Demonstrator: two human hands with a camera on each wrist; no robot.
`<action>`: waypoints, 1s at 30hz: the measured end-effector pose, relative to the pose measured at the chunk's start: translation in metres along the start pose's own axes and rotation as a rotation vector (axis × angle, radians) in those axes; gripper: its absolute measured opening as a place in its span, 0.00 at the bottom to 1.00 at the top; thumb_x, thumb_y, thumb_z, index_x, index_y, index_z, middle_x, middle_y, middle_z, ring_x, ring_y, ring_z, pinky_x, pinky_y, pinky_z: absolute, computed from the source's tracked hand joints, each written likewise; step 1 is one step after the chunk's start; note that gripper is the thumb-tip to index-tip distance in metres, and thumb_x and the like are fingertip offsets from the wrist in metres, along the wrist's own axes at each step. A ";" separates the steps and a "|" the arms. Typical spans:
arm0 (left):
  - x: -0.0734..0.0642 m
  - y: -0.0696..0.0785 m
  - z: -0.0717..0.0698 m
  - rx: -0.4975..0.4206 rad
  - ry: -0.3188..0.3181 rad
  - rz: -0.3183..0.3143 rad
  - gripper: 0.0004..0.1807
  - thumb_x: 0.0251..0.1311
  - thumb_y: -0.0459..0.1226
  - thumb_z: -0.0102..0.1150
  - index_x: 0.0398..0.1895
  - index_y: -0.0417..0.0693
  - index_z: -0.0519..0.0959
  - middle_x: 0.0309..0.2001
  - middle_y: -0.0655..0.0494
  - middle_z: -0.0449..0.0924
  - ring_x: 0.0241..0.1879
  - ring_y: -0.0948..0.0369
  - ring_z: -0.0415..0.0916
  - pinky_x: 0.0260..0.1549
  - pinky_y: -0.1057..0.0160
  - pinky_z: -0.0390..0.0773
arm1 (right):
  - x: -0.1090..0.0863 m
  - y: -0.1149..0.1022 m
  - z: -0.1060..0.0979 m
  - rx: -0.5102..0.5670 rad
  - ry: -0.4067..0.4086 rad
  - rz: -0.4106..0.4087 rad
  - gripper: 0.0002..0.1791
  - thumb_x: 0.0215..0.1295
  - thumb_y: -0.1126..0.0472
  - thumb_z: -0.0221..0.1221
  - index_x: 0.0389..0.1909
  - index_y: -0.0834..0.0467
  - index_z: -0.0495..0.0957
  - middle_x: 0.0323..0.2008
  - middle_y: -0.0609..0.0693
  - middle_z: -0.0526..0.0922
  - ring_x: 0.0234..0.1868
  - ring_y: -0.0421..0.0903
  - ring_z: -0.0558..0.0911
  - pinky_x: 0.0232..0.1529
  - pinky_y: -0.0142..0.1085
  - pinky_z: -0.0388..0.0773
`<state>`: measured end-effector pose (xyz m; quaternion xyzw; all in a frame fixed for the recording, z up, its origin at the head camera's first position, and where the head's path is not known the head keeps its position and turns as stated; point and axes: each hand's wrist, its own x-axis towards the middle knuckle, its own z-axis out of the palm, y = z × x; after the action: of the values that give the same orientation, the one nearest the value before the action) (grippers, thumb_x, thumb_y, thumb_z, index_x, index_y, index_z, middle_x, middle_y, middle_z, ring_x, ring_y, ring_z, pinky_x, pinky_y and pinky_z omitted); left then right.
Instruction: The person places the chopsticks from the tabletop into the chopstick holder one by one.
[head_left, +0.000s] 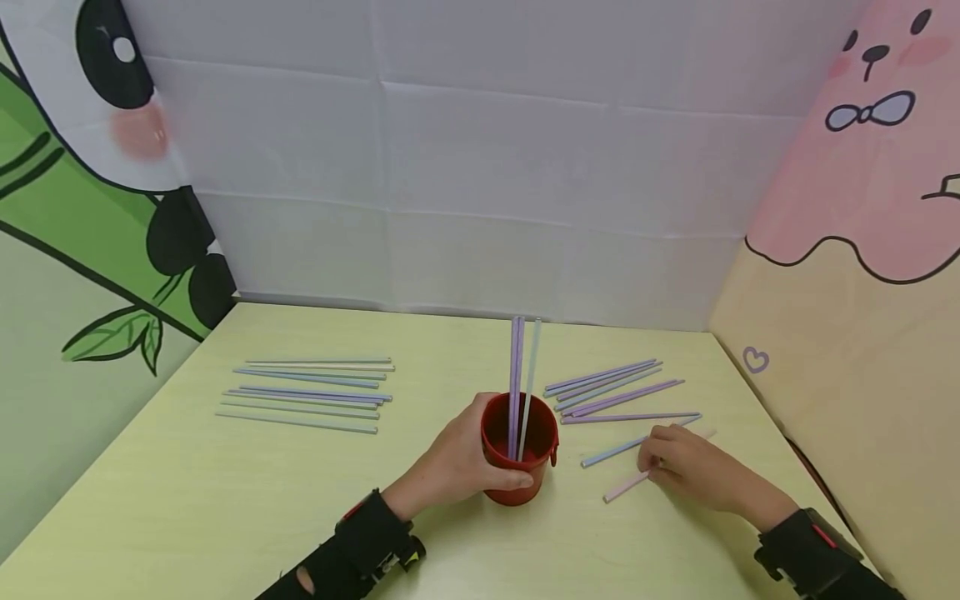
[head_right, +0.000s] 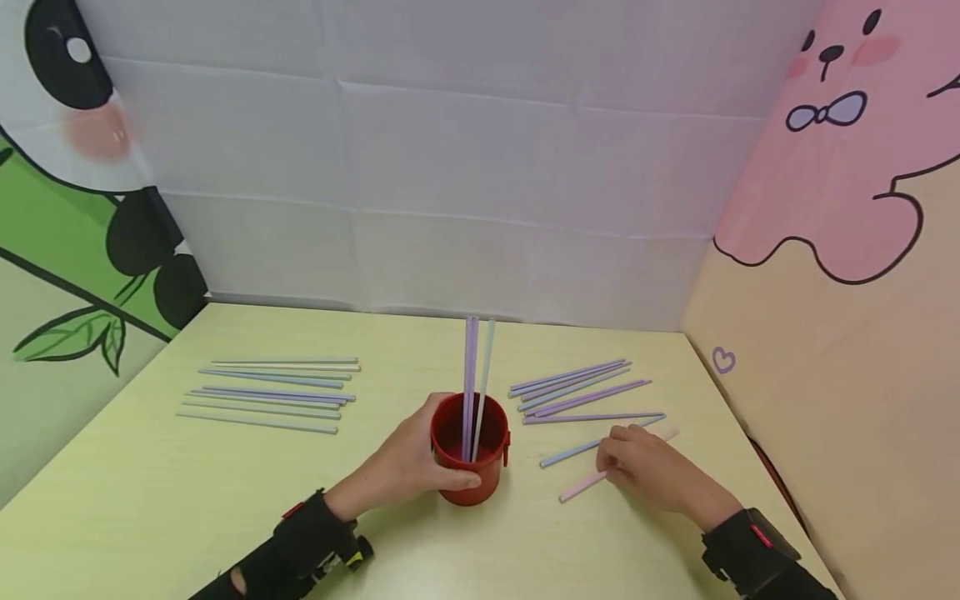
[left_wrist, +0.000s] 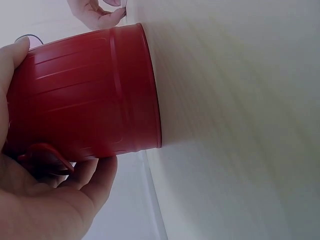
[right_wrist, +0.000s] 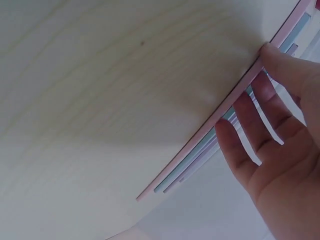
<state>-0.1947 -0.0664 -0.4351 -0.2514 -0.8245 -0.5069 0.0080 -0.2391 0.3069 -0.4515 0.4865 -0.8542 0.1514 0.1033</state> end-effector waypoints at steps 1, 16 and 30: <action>0.000 0.000 0.000 -0.003 -0.002 -0.001 0.51 0.38 0.55 0.77 0.65 0.58 0.58 0.56 0.67 0.69 0.51 0.64 0.69 0.40 0.63 0.79 | 0.000 0.000 0.000 0.013 -0.006 -0.007 0.18 0.50 0.70 0.69 0.34 0.46 0.75 0.34 0.38 0.72 0.35 0.37 0.69 0.33 0.31 0.73; 0.001 0.000 0.002 0.007 0.002 -0.011 0.52 0.36 0.56 0.77 0.65 0.59 0.58 0.56 0.70 0.69 0.51 0.66 0.69 0.40 0.63 0.79 | 0.019 -0.021 -0.038 0.074 -0.037 -0.020 0.21 0.55 0.70 0.66 0.38 0.44 0.71 0.35 0.36 0.70 0.34 0.32 0.70 0.32 0.26 0.72; 0.000 -0.002 0.001 0.021 0.012 0.010 0.51 0.37 0.56 0.76 0.65 0.57 0.58 0.55 0.67 0.70 0.51 0.64 0.70 0.40 0.62 0.79 | 0.107 -0.082 -0.120 0.338 0.458 0.090 0.14 0.63 0.75 0.57 0.45 0.58 0.69 0.35 0.47 0.76 0.35 0.42 0.79 0.39 0.33 0.81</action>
<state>-0.1952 -0.0664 -0.4369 -0.2523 -0.8284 -0.4998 0.0179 -0.2190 0.2244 -0.2921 0.4117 -0.7920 0.4019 0.2043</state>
